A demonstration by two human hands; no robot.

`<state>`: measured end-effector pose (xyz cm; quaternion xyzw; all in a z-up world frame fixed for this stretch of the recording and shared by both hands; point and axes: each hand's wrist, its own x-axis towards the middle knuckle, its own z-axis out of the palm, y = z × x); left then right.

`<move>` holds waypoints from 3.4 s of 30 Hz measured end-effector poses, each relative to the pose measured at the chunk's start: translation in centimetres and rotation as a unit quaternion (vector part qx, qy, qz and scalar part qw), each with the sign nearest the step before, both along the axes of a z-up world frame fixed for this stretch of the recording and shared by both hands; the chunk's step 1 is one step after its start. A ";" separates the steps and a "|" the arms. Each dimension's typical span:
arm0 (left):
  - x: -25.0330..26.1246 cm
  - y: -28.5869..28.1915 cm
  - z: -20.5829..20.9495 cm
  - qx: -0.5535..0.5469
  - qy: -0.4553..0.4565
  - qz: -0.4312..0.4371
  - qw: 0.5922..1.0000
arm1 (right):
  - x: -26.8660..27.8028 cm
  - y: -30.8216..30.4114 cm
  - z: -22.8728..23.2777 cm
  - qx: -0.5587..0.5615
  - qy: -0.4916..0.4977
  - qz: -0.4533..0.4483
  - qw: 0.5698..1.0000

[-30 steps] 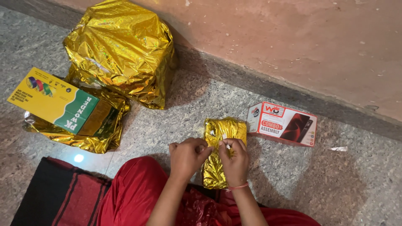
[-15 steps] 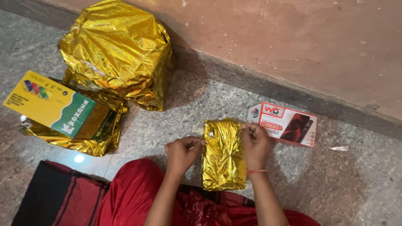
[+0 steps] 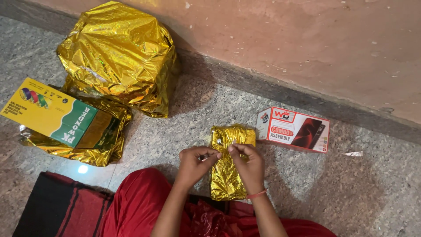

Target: The person sits on the floor and wraps a small rectangular item in gold foil, securing it with clear tape. They then unwrap a yellow and green box, place it on a sheet of foil, and wrap it, taping the edges. The person places the wrapped items on the floor.

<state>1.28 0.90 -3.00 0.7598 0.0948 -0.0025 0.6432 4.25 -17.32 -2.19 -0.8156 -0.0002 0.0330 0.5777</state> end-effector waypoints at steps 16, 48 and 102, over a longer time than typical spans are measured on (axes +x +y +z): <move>-0.2 -0.8 0.3 0.091 0.156 0.099 0.979 | 1.4 1.5 -2.0 -0.158 -0.141 -0.044 0.976; -0.7 1.5 1.8 0.279 0.221 -0.078 0.931 | -2.2 3.0 -1.9 -0.071 0.029 0.056 0.995; -0.6 -3.8 3.5 0.047 -0.070 -0.111 0.990 | -4.5 -3.4 0.8 -0.065 -0.072 -0.027 0.995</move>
